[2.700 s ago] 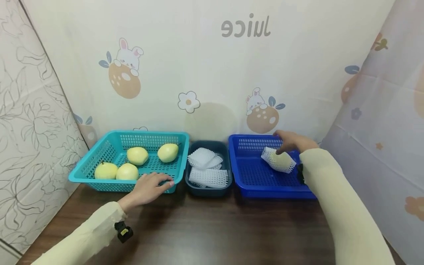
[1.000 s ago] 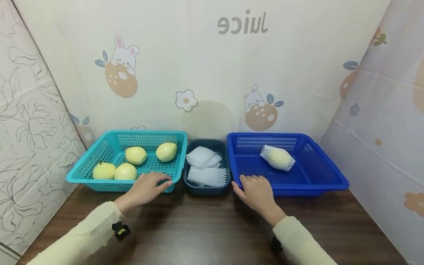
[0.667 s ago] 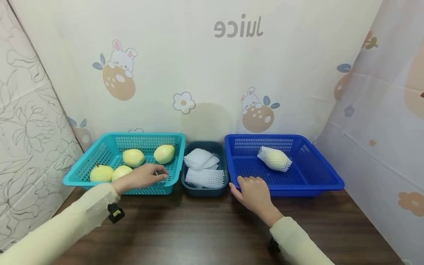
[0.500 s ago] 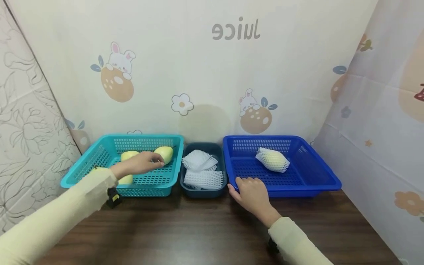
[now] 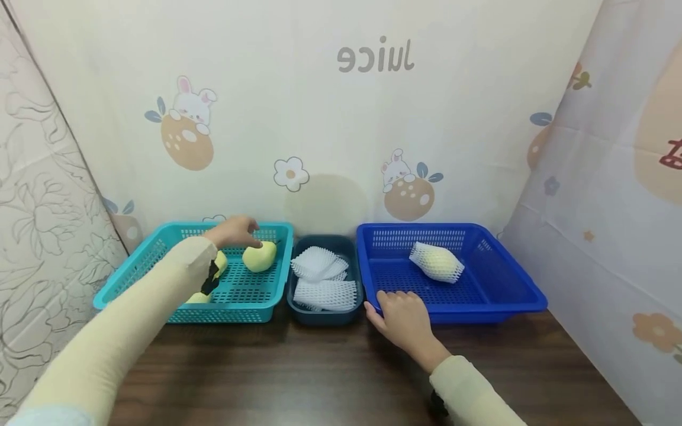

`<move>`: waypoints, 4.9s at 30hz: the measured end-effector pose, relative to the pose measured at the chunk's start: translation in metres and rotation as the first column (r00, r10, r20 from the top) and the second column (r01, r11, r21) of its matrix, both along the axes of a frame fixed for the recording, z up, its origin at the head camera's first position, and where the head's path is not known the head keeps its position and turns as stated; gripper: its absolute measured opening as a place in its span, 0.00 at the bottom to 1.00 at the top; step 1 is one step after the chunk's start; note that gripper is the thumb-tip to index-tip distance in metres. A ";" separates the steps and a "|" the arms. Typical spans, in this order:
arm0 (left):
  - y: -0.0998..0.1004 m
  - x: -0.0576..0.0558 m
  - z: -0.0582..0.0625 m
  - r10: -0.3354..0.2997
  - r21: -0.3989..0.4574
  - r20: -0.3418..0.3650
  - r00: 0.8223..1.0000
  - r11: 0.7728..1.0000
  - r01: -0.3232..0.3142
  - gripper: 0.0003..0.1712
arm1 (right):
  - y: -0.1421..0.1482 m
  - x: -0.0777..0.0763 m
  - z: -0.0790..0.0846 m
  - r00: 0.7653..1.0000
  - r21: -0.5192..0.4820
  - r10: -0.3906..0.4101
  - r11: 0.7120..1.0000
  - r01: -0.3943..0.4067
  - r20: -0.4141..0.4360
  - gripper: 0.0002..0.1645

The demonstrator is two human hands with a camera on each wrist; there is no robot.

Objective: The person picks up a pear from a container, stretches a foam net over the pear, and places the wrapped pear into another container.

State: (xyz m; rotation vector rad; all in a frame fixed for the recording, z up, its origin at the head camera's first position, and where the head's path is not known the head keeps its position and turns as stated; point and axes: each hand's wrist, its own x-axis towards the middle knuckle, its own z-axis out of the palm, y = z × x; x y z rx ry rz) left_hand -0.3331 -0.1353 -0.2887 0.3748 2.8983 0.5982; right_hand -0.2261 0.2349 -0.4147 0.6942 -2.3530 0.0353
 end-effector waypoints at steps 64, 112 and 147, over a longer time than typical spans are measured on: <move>-0.001 -0.032 -0.038 0.129 0.211 0.042 0.991 0.968 -0.135 0.37 | -0.001 -0.005 -0.001 0.998 -0.029 0.030 0.999 -0.032 -0.049 0.23; 0.083 0.139 -0.095 -0.226 0.620 -0.158 0.961 0.735 0.275 0.39 | -0.001 -0.005 0.000 0.994 -0.031 0.032 0.999 -0.035 -0.100 0.26; 0.072 0.149 -0.151 -0.280 0.590 -0.071 0.957 0.762 0.267 0.39 | 0.000 -0.004 -0.001 0.999 -0.039 0.005 0.999 -0.006 -0.034 0.23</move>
